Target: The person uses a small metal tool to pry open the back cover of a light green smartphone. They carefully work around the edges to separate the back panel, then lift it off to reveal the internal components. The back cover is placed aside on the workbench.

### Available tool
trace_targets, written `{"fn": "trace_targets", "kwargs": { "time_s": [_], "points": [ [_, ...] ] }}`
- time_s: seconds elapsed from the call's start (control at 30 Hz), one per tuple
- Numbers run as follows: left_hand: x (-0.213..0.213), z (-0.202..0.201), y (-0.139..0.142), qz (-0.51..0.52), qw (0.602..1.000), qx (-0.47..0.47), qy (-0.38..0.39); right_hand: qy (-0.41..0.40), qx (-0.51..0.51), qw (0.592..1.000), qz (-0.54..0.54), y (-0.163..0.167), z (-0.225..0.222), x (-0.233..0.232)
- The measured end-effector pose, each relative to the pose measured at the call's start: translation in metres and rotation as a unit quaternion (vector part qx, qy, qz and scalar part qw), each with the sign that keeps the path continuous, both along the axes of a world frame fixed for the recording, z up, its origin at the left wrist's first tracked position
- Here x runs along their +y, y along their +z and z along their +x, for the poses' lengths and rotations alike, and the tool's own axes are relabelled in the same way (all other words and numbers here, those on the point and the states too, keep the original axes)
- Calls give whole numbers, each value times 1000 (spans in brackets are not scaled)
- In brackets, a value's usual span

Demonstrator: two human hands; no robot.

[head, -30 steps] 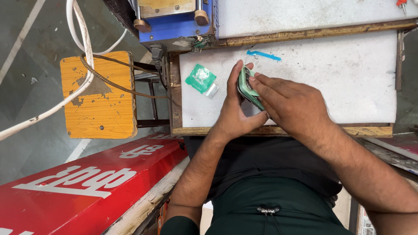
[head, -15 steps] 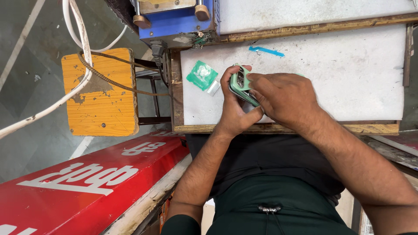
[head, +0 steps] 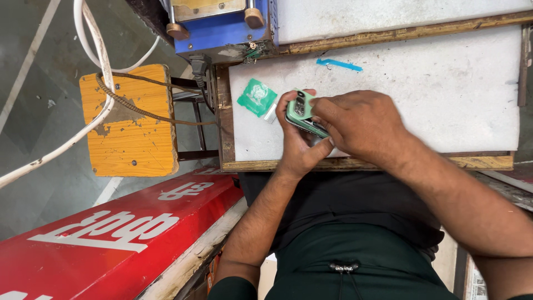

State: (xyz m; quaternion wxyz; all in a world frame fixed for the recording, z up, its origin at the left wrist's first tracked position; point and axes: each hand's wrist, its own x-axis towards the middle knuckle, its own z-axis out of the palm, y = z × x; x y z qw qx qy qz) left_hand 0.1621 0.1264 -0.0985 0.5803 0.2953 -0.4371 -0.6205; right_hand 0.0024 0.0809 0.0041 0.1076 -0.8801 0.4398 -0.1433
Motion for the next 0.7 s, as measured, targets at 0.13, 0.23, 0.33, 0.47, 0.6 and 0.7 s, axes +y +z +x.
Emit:
{"fn": "trace_targets", "kwargs": {
  "time_s": [0.13, 0.23, 0.33, 0.47, 0.6, 0.7],
  "points": [
    [2, -7, -1, 47, 998, 11, -34, 23, 119, 992, 35, 21, -9, -3],
    [-2, -7, 5, 80, 994, -7, -70, 27, 146, 989, -14, 35, -15, -7],
    [-8, -7, 16, 97, 991, -32, -90, 23, 153, 988, -24, 49, -18, -13],
    [-13, -9, 33, 138, 981, 3, -137, -1, 288, 945, 156, 70, -21, -28],
    [-14, -4, 46, 191, 961, 41, -196, 36, 361, 902, 233, 85, -25, -43],
    [-18, -2, 52, 229, 946, 58, -223, 48, 335, 908, 247, 88, -26, -49]
  ]
}}
